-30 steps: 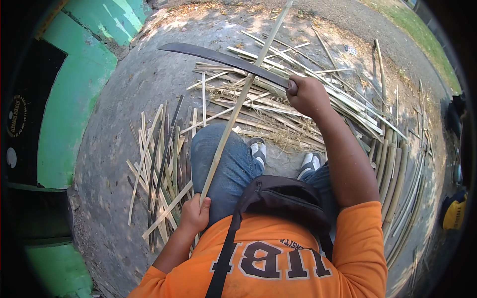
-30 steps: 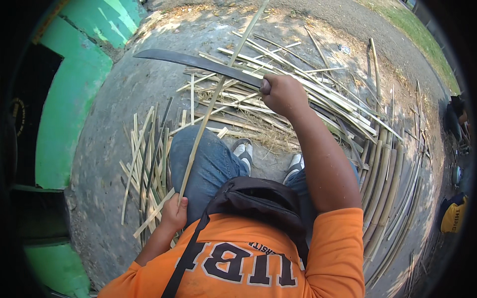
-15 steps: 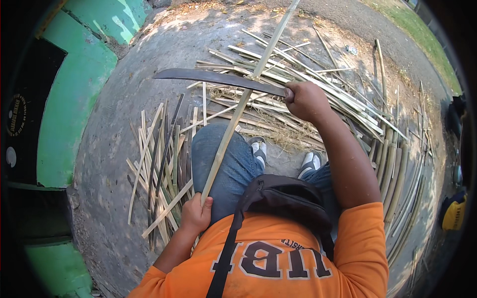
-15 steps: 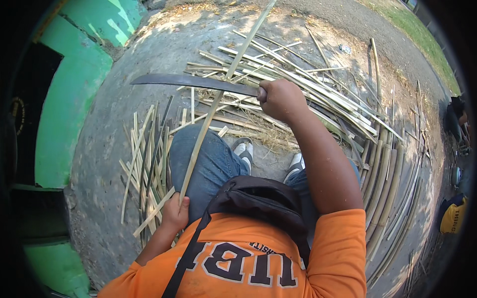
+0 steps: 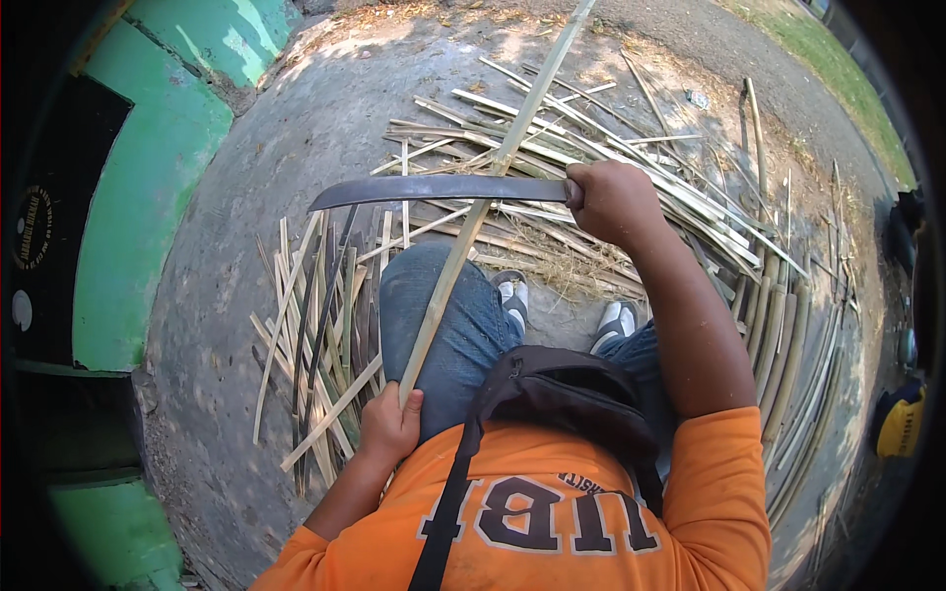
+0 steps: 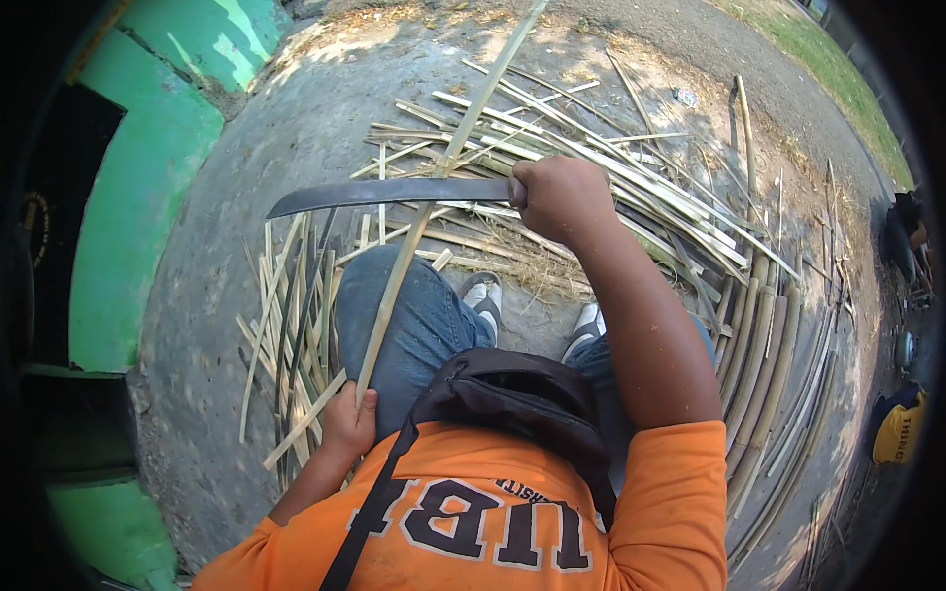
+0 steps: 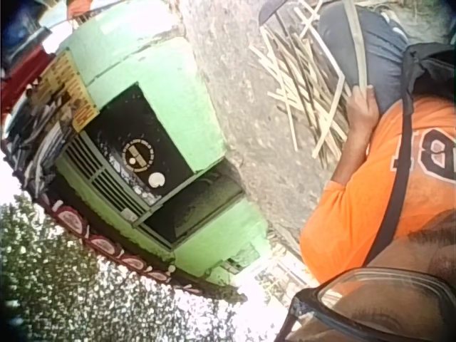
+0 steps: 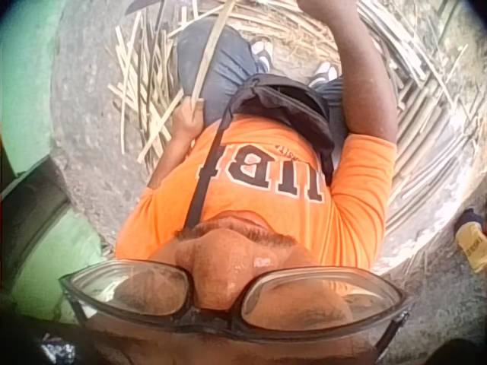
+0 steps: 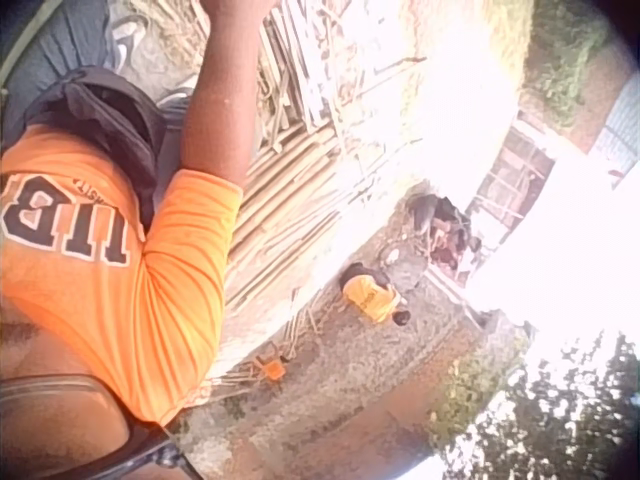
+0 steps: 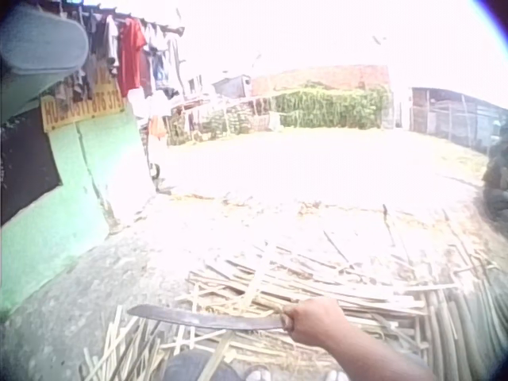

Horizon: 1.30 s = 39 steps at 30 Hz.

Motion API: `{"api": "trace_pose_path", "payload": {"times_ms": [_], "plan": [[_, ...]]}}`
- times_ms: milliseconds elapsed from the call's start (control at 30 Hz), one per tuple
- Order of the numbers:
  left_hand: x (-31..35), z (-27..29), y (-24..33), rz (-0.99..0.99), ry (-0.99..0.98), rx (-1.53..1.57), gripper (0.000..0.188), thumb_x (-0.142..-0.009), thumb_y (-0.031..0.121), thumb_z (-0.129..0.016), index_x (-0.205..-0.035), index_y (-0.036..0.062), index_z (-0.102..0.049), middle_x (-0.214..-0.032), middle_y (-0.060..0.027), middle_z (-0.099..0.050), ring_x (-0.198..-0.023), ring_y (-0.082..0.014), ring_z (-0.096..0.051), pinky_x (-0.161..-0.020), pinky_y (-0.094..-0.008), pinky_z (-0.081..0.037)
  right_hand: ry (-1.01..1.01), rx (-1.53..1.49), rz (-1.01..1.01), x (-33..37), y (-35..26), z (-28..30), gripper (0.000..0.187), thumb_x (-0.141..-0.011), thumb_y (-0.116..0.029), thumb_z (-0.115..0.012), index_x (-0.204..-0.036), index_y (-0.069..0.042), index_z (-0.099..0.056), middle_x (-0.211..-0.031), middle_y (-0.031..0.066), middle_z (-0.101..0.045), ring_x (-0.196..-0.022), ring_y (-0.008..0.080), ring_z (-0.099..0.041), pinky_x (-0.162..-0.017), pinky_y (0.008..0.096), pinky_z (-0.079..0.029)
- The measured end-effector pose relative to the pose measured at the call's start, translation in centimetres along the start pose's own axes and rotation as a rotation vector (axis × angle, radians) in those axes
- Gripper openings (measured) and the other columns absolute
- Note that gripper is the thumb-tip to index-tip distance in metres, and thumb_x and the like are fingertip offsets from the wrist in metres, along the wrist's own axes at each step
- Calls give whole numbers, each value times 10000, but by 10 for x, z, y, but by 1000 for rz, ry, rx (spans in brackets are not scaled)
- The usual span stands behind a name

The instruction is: The person scrapes a long strip of bamboo with a machete, repeatedly running the blade along the surface to smooth it.

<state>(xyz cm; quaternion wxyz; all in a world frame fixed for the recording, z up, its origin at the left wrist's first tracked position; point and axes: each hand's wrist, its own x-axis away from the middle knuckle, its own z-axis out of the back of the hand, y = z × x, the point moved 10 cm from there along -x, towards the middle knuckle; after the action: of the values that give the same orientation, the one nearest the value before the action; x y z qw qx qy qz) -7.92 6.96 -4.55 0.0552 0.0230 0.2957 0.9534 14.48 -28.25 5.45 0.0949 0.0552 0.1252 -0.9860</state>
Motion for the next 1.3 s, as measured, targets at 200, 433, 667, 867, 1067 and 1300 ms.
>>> {"api": "trace_pose_path", "payload": {"times_ms": [200, 433, 667, 867, 1067, 1300], "plan": [[-1, 1, 2, -14, -18, 15, 482, -1061, 426, -551, -816, 12, -520, -641, -260, -574, -649, -520, -609, -566, -549, -464, 24, -114, 296, 25, -66, -10, 66, -787, -199, -681, -777, -140, -652, -723, 106, -666, -720, 368, -675, -653, 499, -525], [-1, 3, 7, -21, 4, 6, 477, -1062, 415, -554, -808, 13, -514, -646, -262, -571, -649, -518, -609, -562, -546, -462, 127, -147, -39, -3, 21, 0, 63, -850, -182, -668, -864, -149, -719, -791, 124, -714, -803, 354, -705, -712, 489, -550], [0, 2, 5, -17, 4, 1, 482, -1059, 421, -557, -814, 9, -514, -660, -268, -578, -655, -520, -609, -568, -553, -462, -62, -107, 190, 20, -56, -11, 50, -806, -193, -689, -850, -174, -704, -780, 109, -708, -794, 352, -704, -715, 494, -549], [2, 2, 4, -10, 13, -15, 478, -1055, 423, -562, -828, 4, -522, -673, -270, -588, -666, -522, -614, -578, -560, -468, -23, -132, 175, 5, -30, -20, 78, -838, -180, -638, -799, -114, -652, -726, 174, -647, -737, 421, -651, -685, 535, -524], [0, 3, 5, 3, 12, -19, 486, -1053, 433, -563, -830, 4, -519, -673, -273, -588, -664, -525, -614, -581, -567, -471, 135, -227, -108, -9, 40, -4, 113, -865, -192, -648, -880, -96, -706, -812, 193, -703, -805, 418, -684, -727, 522, -544], [2, 2, 6, -15, 40, -18, 490, -1045, 440, -577, -819, 10, -518, -672, -266, -584, -664, -527, -613, -575, -561, -473, -79, -49, 255, 22, -59, -6, 40, -809, -200, -683, -802, -165, -701, -750, 96, -698, -772, 353, -706, -698, 488, -558]]}}
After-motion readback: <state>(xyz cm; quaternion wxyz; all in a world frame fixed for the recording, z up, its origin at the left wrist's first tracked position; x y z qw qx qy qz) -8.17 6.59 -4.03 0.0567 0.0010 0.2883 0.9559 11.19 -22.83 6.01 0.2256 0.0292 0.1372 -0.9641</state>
